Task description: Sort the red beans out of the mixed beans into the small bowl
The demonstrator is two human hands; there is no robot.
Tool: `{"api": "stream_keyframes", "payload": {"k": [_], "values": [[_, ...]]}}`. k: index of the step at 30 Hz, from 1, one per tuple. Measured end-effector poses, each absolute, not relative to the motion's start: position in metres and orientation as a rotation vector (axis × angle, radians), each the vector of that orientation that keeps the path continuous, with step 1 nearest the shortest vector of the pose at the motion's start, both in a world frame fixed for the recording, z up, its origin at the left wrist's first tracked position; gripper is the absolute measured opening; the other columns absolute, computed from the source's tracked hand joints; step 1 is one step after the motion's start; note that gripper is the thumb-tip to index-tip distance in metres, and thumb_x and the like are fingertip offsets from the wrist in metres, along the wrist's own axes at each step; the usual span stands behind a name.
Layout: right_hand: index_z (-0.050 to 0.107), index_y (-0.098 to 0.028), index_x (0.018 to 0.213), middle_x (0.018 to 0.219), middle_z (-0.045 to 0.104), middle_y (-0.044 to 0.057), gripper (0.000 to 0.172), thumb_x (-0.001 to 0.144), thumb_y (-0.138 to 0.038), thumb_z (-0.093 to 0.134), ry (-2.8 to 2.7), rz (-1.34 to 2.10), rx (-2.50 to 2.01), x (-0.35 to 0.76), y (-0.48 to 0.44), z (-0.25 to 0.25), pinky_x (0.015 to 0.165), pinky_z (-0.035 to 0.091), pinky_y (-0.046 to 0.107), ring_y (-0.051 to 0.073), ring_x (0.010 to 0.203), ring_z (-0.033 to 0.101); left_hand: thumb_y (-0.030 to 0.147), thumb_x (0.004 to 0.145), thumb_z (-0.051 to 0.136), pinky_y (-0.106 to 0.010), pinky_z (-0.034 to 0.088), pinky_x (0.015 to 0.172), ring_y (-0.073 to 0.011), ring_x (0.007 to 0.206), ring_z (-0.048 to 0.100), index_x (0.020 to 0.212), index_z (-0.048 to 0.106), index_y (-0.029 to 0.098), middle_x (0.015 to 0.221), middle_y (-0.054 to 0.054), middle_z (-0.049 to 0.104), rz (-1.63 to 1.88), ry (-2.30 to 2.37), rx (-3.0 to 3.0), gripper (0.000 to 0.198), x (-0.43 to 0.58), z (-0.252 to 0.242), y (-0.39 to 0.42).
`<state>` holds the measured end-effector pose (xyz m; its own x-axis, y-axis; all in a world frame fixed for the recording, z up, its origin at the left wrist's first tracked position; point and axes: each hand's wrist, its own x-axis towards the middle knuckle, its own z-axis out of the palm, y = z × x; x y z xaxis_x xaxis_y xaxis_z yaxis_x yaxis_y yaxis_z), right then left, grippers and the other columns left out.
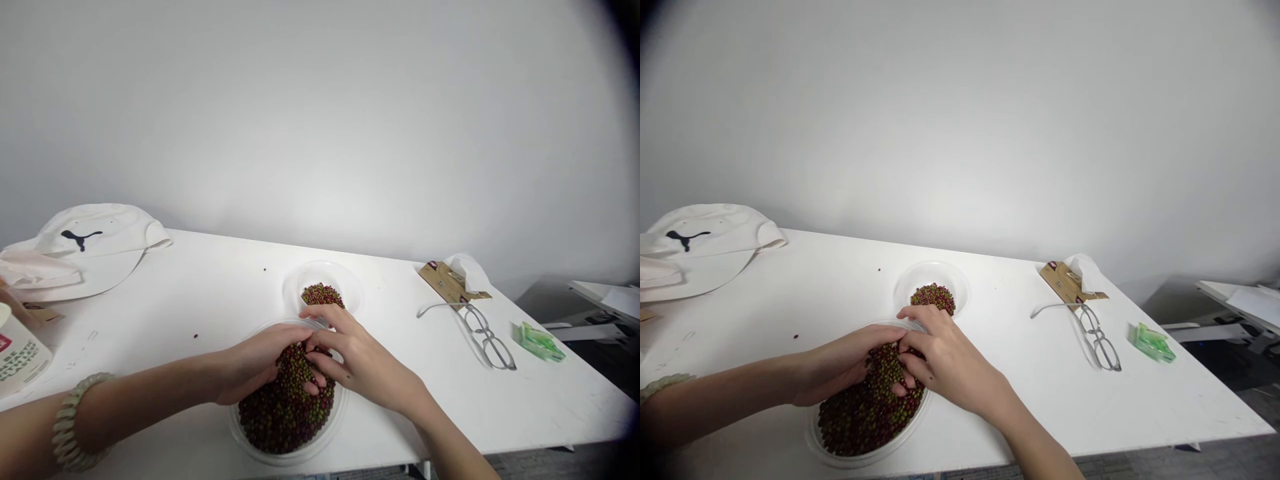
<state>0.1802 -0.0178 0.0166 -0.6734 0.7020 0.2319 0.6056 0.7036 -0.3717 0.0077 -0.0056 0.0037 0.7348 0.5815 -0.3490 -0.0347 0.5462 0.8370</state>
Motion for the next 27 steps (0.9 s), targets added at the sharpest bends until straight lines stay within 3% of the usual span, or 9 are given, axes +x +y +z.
{"api": "stream_keyframes", "payload": {"k": [6,27], "values": [[0.057,-0.017,0.082,0.119,0.042,0.007,0.009,0.082,-0.013,0.049,-2.548,0.374,-1.007,0.1796,-0.0174,0.016,0.091,0.039,0.038,0.021,0.11,0.04,0.032,0.081,0.035,-0.034,0.041,0.081,-0.0155,0.072,0.056,0.083,0.06,0.013,0.079,-0.007,0.062,0.398,0.675,0.933,0.031,0.0085,0.0069,-0.0058],[0.057,-0.016,0.083,0.12,0.042,0.005,0.009,0.084,-0.014,0.048,-2.57,0.361,-1.014,0.1809,-0.0175,0.0169,0.092,0.038,0.035,0.02,0.11,0.04,0.031,0.081,0.034,-0.036,0.04,0.083,-0.0173,0.076,0.056,0.083,0.06,0.013,0.072,-0.005,0.059,0.4,0.663,0.921,0.032,0.0084,0.0048,-0.0059]]}}
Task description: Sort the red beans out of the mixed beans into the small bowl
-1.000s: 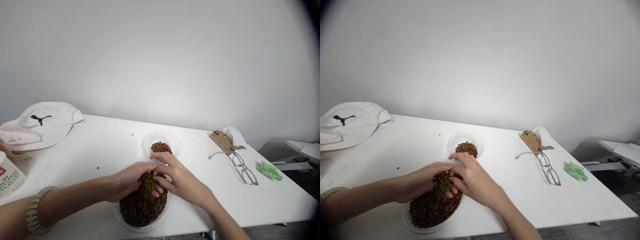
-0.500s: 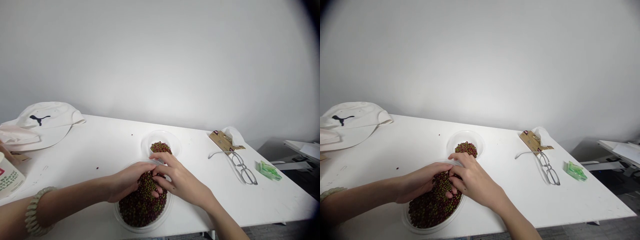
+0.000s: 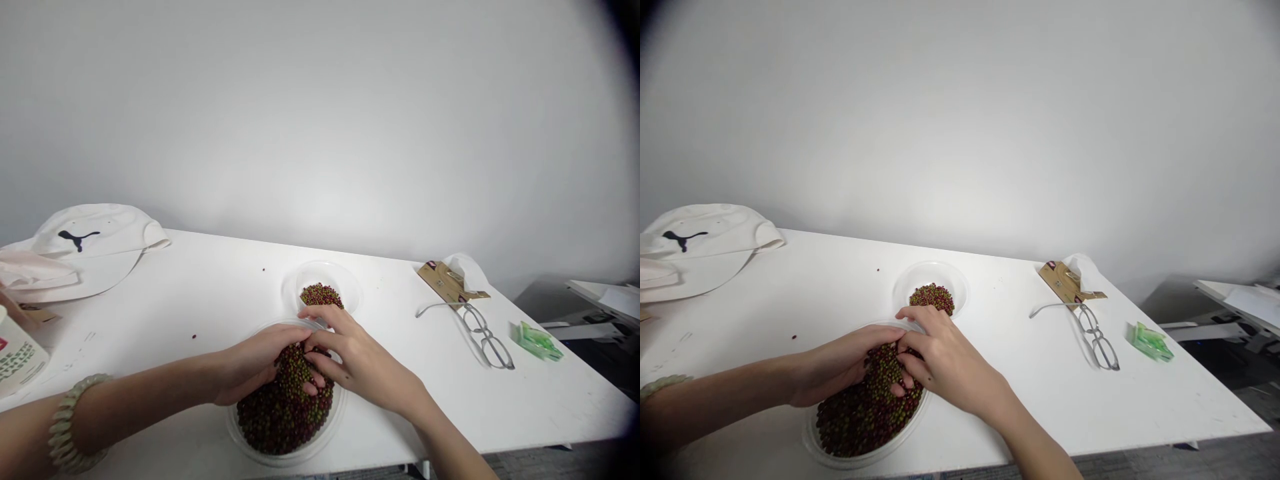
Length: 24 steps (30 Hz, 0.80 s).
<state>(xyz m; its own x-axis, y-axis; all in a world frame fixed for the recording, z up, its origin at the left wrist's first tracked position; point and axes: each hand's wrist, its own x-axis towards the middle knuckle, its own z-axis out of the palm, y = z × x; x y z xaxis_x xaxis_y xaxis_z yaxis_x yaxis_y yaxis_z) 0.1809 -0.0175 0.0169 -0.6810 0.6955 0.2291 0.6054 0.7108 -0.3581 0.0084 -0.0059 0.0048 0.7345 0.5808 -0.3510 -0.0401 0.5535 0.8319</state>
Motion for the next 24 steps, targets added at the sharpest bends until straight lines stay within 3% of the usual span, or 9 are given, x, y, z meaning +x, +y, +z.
{"api": "stream_keyframes", "payload": {"k": [24], "values": [[0.057,-0.016,0.083,0.12,0.042,0.006,0.009,0.083,-0.013,0.049,-2.573,0.323,-1.018,0.1808,-0.0175,0.0158,0.093,0.038,0.033,0.019,0.11,0.04,0.03,0.083,0.032,-0.036,0.04,0.082,-0.0168,0.076,0.056,0.085,0.06,0.012,0.074,-0.005,0.06,0.4,0.663,0.928,0.033,0.0098,0.0075,-0.0062]]}}
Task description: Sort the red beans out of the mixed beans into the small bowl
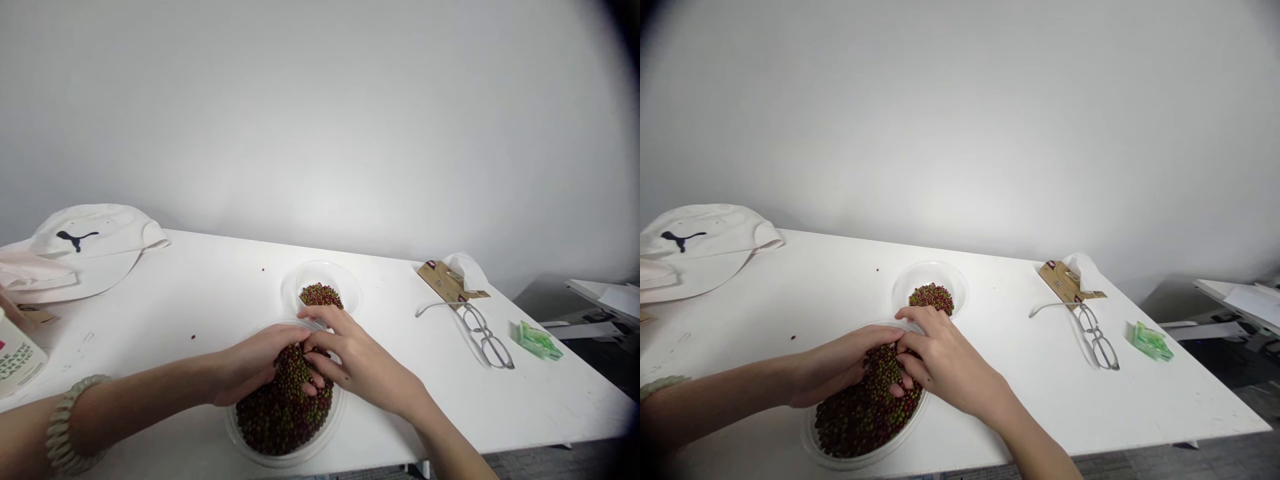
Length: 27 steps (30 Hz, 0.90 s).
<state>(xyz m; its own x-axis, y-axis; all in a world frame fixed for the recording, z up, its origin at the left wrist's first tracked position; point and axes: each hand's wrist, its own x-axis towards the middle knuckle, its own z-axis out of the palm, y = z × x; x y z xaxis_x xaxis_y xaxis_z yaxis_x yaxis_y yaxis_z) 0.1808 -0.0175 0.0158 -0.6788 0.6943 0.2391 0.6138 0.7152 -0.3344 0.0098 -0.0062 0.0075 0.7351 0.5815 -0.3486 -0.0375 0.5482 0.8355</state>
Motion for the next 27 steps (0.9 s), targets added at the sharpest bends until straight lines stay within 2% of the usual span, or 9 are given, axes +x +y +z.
{"api": "stream_keyframes", "payload": {"k": [9,17,22,27], "values": [[0.057,-0.017,0.084,0.12,0.043,0.006,0.01,0.082,-0.012,0.049,-2.558,0.33,-1.008,0.181,-0.0177,0.0154,0.09,0.04,0.037,0.02,0.109,0.041,0.029,0.083,0.032,-0.036,0.04,0.082,-0.0174,0.077,0.056,0.085,0.06,0.012,0.075,-0.006,0.06,0.396,0.659,0.929,0.033,0.009,0.0064,-0.0066],[0.058,-0.017,0.083,0.119,0.043,0.006,0.009,0.081,-0.012,0.05,-2.563,0.336,-0.998,0.1812,-0.0174,0.0143,0.091,0.04,0.035,0.019,0.109,0.041,0.029,0.082,0.032,-0.033,0.04,0.082,-0.0146,0.073,0.055,0.085,0.06,0.012,0.079,-0.007,0.062,0.391,0.669,0.947,0.033,0.0087,0.0064,-0.0056],[0.058,-0.017,0.082,0.12,0.042,0.005,0.01,0.082,-0.011,0.049,-2.554,0.369,-0.995,0.1815,-0.0172,0.0134,0.092,0.039,0.034,0.018,0.108,0.041,0.028,0.08,0.036,-0.033,0.04,0.08,-0.0156,0.075,0.055,0.079,0.059,0.013,0.072,-0.003,0.058,0.405,0.647,0.936,0.027,0.0087,0.0068,-0.0057],[0.056,-0.017,0.08,0.116,0.044,0.006,0.01,0.082,-0.011,0.048,-2.528,0.382,-0.963,0.1801,-0.0172,0.0159,0.091,0.04,0.034,0.019,0.107,0.041,0.029,0.08,0.035,-0.032,0.04,0.08,-0.0149,0.073,0.054,0.073,0.057,0.014,0.074,-0.005,0.058,0.397,0.639,0.936,0.028,0.0092,0.006,-0.0055]]}}
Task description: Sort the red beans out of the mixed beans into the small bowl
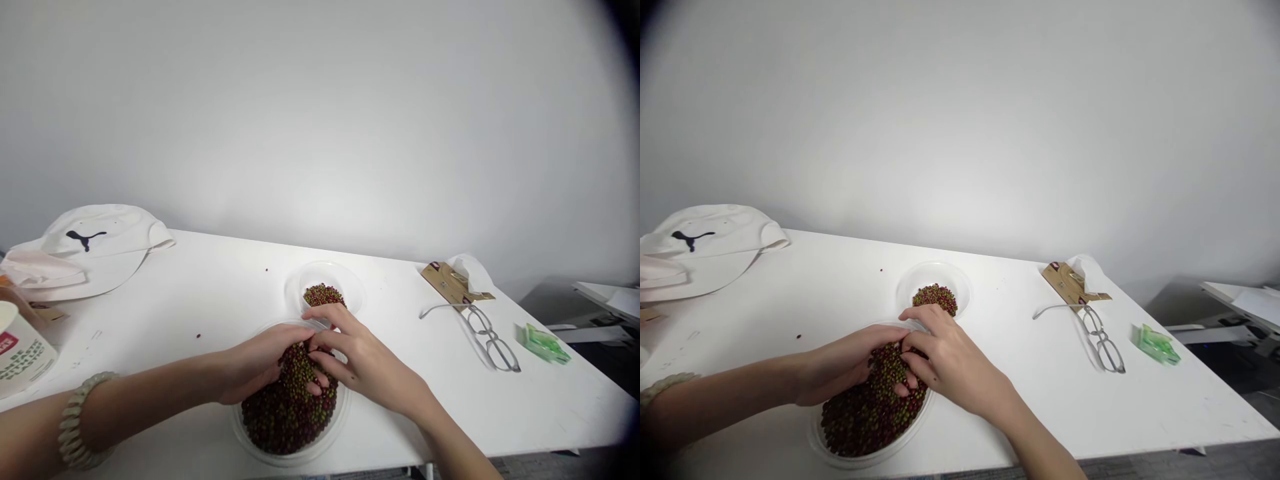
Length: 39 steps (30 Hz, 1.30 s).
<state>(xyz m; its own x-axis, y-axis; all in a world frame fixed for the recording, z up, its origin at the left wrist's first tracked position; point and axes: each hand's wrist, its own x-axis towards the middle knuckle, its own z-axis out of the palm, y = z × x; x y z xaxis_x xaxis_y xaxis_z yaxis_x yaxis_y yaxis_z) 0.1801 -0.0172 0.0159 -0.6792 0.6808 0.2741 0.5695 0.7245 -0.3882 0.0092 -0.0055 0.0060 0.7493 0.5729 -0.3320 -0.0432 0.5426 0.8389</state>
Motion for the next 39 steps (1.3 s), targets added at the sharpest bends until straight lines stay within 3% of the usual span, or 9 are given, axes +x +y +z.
{"api": "stream_keyframes", "payload": {"k": [6,13,20,27,39], "values": [[0.055,-0.018,0.081,0.112,0.047,0.006,0.01,0.084,-0.013,0.047,-2.486,0.395,-0.91,0.18,-0.016,0.016,0.087,0.042,0.036,0.019,0.103,0.043,0.034,0.081,0.034,-0.034,0.039,0.082,-0.0161,0.075,0.055,0.077,0.057,0.014,0.074,-0.005,0.059,0.396,0.636,0.897,0.031,0.008,0.003,-0.005],[0.054,-0.019,0.095,0.102,0.051,0.006,0.013,0.085,-0.014,0.047,-2.321,0.4,-0.789,0.185,-0.014,0.017,0.082,0.043,0.035,0.017,0.096,0.048,0.034,0.081,0.035,-0.034,0.04,0.08,-0.0165,0.079,0.054,0.081,0.058,0.015,0.083,-0.005,0.059,0.412,0.621,0.898,0.03,0.006,0.005,-0.005],[0.054,-0.019,0.092,0.096,0.054,0.007,0.013,0.082,-0.01,0.049,-2.169,0.287,-0.784,0.187,-0.013,0.018,0.08,0.044,0.037,0.019,0.094,0.05,0.032,0.077,0.043,-0.033,0.041,0.079,-0.0187,0.086,0.052,0.084,0.059,0.017,0.087,-0.006,0.059,0.412,0.621,0.886,0.023,0.006,0.006,-0.004],[0.054,-0.02,0.089,0.085,0.057,0.005,0.013,0.082,-0.01,0.05,-1.976,0.002,-0.945,0.19,-0.002,0.008,0.075,0.043,0.037,0.019,0.086,0.05,0.03,0.075,0.047,-0.032,0.041,0.08,-0.0195,0.088,0.052,0.084,0.06,0.016,0.089,-0.007,0.059,0.391,0.636,0.889,0.021,0.006,0.009,-0.005],[0.057,-0.019,0.082,0.083,0.06,0.004,0.008,0.084,-0.023,0.051,-1.915,-0.143,-1.26,0.201,0.02,-0.005,0.074,0.039,0.035,0.02,0.082,0.05,0.033,0.074,0.05,-0.031,0.041,0.079,-0.0196,0.088,0.052,0.083,0.061,0.015,0.089,-0.007,0.06,0.394,0.635,0.902,0.022,0.007,0.006,-0.005]]}}
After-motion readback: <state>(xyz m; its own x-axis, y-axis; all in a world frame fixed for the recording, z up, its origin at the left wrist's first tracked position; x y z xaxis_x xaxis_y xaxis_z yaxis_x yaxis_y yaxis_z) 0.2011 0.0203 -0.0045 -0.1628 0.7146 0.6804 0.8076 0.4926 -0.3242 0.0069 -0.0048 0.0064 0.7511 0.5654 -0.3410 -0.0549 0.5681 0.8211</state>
